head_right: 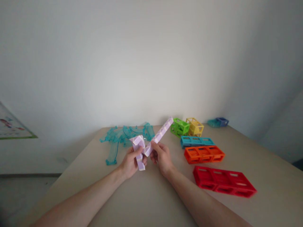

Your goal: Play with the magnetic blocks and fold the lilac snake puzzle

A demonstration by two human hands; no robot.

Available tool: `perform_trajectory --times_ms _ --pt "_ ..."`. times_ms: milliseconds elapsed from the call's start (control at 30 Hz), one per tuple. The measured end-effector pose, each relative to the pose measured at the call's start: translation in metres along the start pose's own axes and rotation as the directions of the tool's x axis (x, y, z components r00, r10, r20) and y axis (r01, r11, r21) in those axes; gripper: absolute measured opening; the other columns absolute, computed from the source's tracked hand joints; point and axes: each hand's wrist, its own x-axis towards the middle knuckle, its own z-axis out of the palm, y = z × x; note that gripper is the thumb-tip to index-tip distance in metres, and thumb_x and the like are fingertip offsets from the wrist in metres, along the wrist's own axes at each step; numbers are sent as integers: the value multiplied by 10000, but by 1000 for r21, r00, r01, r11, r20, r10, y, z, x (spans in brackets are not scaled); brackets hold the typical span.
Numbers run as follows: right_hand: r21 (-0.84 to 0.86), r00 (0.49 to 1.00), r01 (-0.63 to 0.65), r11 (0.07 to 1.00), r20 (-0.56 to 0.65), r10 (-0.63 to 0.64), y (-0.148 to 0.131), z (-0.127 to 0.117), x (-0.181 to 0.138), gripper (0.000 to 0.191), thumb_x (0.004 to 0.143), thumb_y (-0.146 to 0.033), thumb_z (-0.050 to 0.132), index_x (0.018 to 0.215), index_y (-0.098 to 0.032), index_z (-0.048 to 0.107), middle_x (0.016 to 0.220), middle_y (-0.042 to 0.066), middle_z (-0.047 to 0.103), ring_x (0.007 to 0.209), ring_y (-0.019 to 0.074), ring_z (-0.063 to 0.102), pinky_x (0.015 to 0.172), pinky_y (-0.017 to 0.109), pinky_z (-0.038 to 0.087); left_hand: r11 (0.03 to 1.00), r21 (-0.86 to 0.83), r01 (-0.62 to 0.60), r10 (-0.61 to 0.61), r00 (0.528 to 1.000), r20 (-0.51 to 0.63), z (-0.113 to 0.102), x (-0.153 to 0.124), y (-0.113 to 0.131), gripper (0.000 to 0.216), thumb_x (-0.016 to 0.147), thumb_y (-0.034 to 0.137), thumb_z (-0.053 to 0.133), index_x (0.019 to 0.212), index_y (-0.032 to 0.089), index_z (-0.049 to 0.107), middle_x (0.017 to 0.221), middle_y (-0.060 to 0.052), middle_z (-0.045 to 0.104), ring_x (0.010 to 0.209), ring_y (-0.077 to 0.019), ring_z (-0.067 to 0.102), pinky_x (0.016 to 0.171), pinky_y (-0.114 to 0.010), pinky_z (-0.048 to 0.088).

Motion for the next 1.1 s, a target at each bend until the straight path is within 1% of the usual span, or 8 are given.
perform_trajectory --times_ms 200,333,533,700,800,900,967,1100 --pt "-127 1000 15 992 2 -15 -2 3 -1 373 734 -489 672 645 -145 559 452 -35 500 362 81 416 349 199 278 968 219 -123 155 979 -135 -3 0 -6 309 721 421 696 694 140 572 485 36 527 361 -72 447 376 -200 328" --pt "-40 997 27 999 68 -24 -2 3 2 336 699 -442 713 692 -129 592 595 10 573 509 123 512 459 234 397 939 305 -159 220 959 -178 -2 0 -9 319 750 407 678 628 137 559 399 30 510 307 -76 428 337 -194 263" --pt "23 984 118 993 133 -120 0 -3 5 303 734 -415 704 748 -123 621 662 39 617 583 155 556 571 289 448 893 408 -192 282 943 -174 -2 3 -4 340 756 435 664 633 129 580 399 10 544 308 -94 461 347 -198 324" --pt "12 939 250 968 241 -245 -6 0 -5 292 731 -369 732 922 -178 622 729 25 650 653 186 601 673 338 476 893 420 -162 283 928 -244 -2 4 2 356 762 481 640 706 131 606 374 18 539 290 -113 465 329 -203 346" --pt "-17 947 265 964 192 -257 -7 5 -7 335 751 -399 714 988 -187 609 764 27 657 680 186 602 676 327 474 862 471 -189 344 900 -268 0 2 6 354 766 478 640 704 131 611 390 7 562 323 -110 499 358 -189 362" --pt "-105 966 252 962 83 -244 -5 7 -4 334 733 -419 728 920 -161 628 687 13 628 605 158 555 594 286 446 831 506 -231 405 874 -266 3 -2 9 332 749 461 666 714 133 624 436 -7 601 373 -113 543 400 -183 397" --pt "-122 962 270 955 84 -261 -4 7 -3 311 725 -406 738 882 -156 638 705 20 634 618 160 558 596 284 447 848 477 -230 389 882 -267 4 -4 10 335 738 462 676 741 128 645 451 -15 615 387 -121 559 417 -191 422" --pt "-96 928 334 938 210 -309 -8 9 -9 239 781 -370 693 938 -195 646 868 53 683 808 216 629 755 343 492 941 299 -156 259 903 -344 3 -3 9 381 721 494 678 729 114 654 436 -21 605 366 -133 553 420 -223 463"
